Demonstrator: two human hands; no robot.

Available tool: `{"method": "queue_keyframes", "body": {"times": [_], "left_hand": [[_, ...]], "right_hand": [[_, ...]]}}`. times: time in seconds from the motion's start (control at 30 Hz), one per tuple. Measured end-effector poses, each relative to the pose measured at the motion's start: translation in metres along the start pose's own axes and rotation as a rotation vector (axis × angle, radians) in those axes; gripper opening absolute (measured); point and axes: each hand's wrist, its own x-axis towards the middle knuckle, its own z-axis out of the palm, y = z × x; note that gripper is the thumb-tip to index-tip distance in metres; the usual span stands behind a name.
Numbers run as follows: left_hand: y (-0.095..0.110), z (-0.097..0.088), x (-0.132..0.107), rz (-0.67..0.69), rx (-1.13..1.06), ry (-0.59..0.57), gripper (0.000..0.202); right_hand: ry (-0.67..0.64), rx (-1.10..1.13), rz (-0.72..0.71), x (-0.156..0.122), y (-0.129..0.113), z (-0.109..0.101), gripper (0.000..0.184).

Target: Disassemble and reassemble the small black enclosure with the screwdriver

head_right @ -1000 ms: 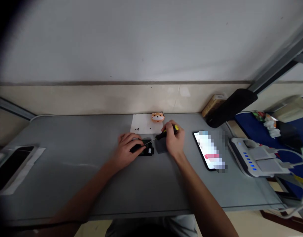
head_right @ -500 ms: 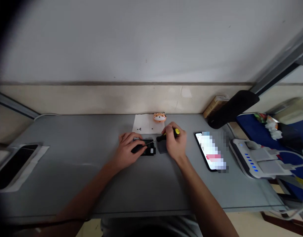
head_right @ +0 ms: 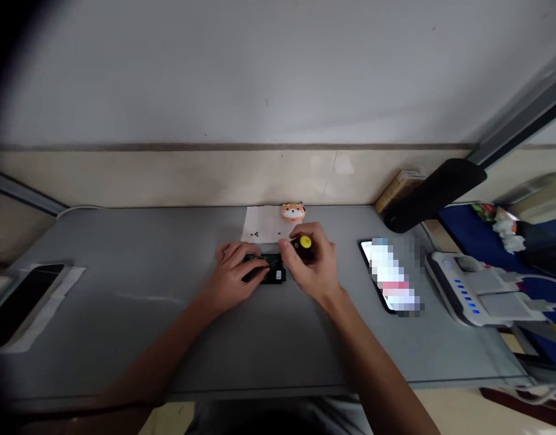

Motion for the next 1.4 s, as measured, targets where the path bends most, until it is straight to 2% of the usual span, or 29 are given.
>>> {"method": "queue_keyframes", "body": {"times": [0.2,0.23,0.37,0.47,0.63,1.2,1.4], "left_hand": [[0.001,0.001,0.0,-0.064,-0.034,-0.069,0.014],[0.001,0.0,0.0,-0.076,-0.039,-0.097,0.019],[-0.004,-0.002,0.001,-0.062,-0.084,-0.236,0.061],[-0.006,-0.001,0.0,-0.047,-0.121,-0.304,0.07],[-0.008,0.002,-0.002,-0.057,-0.132,-0.35,0.068],[-0.005,0.0,0.002,-0.089,-0.14,-0.349,0.05],[-0.004,-0.002,0.005,-0.092,-0.155,-0.365,0.04]], "right_hand": [[-0.08,-0.054,-0.012,-0.005,-0.001,0.001,0.019],[-0.083,-0.055,-0.019,-0.005,-0.001,0.001,0.018],[-0.082,-0.077,-0.004,-0.003,0.005,0.003,0.019],[-0.104,-0.104,0.028,-0.003,0.009,0.005,0.022],[-0.135,-0.115,0.041,-0.004,0.013,0.006,0.023],[-0.123,-0.098,0.059,-0.002,0.013,0.008,0.022],[-0.104,-0.17,0.055,-0.004,0.016,0.015,0.026]]}}
